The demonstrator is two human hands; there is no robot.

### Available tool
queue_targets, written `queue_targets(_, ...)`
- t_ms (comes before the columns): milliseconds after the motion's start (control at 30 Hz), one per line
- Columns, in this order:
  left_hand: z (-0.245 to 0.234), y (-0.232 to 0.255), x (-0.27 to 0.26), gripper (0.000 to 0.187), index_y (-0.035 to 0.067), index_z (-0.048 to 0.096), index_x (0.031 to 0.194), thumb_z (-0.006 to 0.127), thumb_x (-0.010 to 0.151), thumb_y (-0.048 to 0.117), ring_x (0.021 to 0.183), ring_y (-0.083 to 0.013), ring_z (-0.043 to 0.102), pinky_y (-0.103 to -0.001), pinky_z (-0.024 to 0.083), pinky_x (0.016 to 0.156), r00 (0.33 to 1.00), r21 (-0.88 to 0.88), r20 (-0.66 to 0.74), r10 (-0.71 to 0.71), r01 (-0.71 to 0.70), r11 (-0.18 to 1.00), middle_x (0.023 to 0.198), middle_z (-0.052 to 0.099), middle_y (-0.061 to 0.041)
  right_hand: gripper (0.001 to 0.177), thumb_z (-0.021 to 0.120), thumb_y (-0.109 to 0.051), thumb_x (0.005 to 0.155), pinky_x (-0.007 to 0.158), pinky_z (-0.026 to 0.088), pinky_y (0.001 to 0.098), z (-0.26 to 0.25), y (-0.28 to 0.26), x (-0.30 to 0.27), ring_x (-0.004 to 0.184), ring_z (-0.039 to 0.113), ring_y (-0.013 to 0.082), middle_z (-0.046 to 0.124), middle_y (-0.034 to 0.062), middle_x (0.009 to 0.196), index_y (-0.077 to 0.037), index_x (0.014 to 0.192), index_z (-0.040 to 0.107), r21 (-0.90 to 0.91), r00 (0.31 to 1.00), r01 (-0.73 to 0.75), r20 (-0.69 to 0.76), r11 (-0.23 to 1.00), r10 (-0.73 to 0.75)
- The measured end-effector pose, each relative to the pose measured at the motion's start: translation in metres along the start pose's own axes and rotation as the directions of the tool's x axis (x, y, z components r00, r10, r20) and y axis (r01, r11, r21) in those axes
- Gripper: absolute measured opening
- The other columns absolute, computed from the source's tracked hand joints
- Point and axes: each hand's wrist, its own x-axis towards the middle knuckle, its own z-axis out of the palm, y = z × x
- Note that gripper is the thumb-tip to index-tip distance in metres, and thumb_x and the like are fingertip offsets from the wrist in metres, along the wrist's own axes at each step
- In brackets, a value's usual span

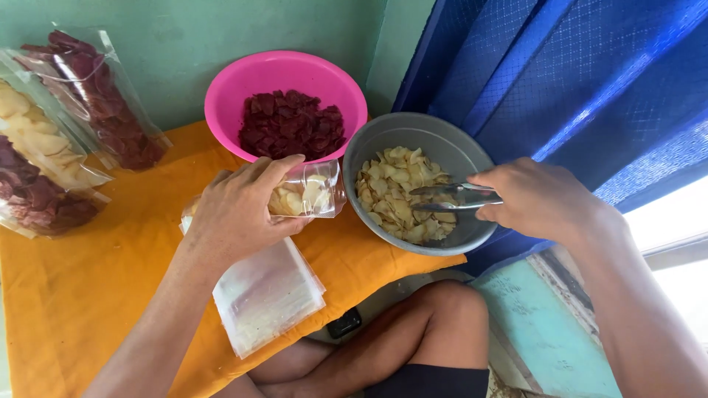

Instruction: The person is using metal tongs to fill clear plastic standing pouches with chips from a bowl on a low table.

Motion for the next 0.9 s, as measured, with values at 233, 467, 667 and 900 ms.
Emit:
queue_targets(233, 0.007, -0.003, 0.002, 0.076, 0.018, 0.059, 0.136, 0.085, 0.068, 0.039, 0.085, -0.0252, 0.069, -0.043, 0.054, 0.083, 1.0, 0.039, 0.023, 0.008, -0.009, 0.999, 0.103, 0.071, -0.003, 0.037, 0.067, -0.034, 0.093, 0.084, 0.057, 0.0419, -0.004, -0.005, 0.004, 0.094, 0.076, 0.0236, 0.08, 0.0011, 0.107, -0.026, 0.129, 0.067, 0.02, 0.995, 0.004, 0.096, 1.0, -0.006)
queue_targets(467, 0.009, -0.008, 0.0, 0.077, 0.017, 0.058, 0.136, 0.086, 0.067, 0.039, 0.088, -0.0253, 0.07, -0.044, 0.053, 0.083, 1.0, 0.022, 0.03, 0.004, -0.005, 1.0, 0.105, 0.071, -0.004, 0.039, 0.066, -0.03, 0.094, 0.052, 0.039, 0.0299, -0.022, -0.003, -0.005, 0.052, 0.063, 0.0193, 0.083, 0.0074, 0.087, -0.022, 0.133, 0.068, 0.134, 0.999, -0.016, 0.04, 0.991, 0.011)
queue_targets(667, 0.01, -0.005, -0.001, 0.078, 0.018, 0.059, 0.137, 0.086, 0.067, 0.039, 0.086, -0.0235, 0.07, -0.044, 0.051, 0.082, 1.0, 0.028, 0.015, 0.016, -0.016, 0.999, 0.103, 0.071, -0.003, 0.038, 0.07, -0.034, 0.091, 0.076, 0.052, 0.0347, -0.007, 0.002, 0.01, 0.084, 0.074, 0.0186, 0.082, 0.0006, 0.103, -0.025, 0.128, 0.071, 0.061, 0.99, -0.032, 0.14, 0.998, 0.024)
queue_targets(900, 0.013, 0.004, 0.003, 0.08, 0.02, 0.057, 0.141, 0.085, 0.069, 0.043, 0.079, -0.0205, 0.067, -0.04, 0.045, 0.074, 0.999, 0.069, 0.028, 0.04, -0.042, 0.997, 0.092, 0.068, 0.0, 0.035, 0.07, -0.032, 0.092, 0.063, 0.048, 0.032, -0.012, -0.002, 0.01, 0.068, 0.07, 0.0175, 0.084, -0.0001, 0.096, -0.024, 0.126, 0.073, 0.108, 0.994, 0.018, 0.101, 0.994, -0.029)
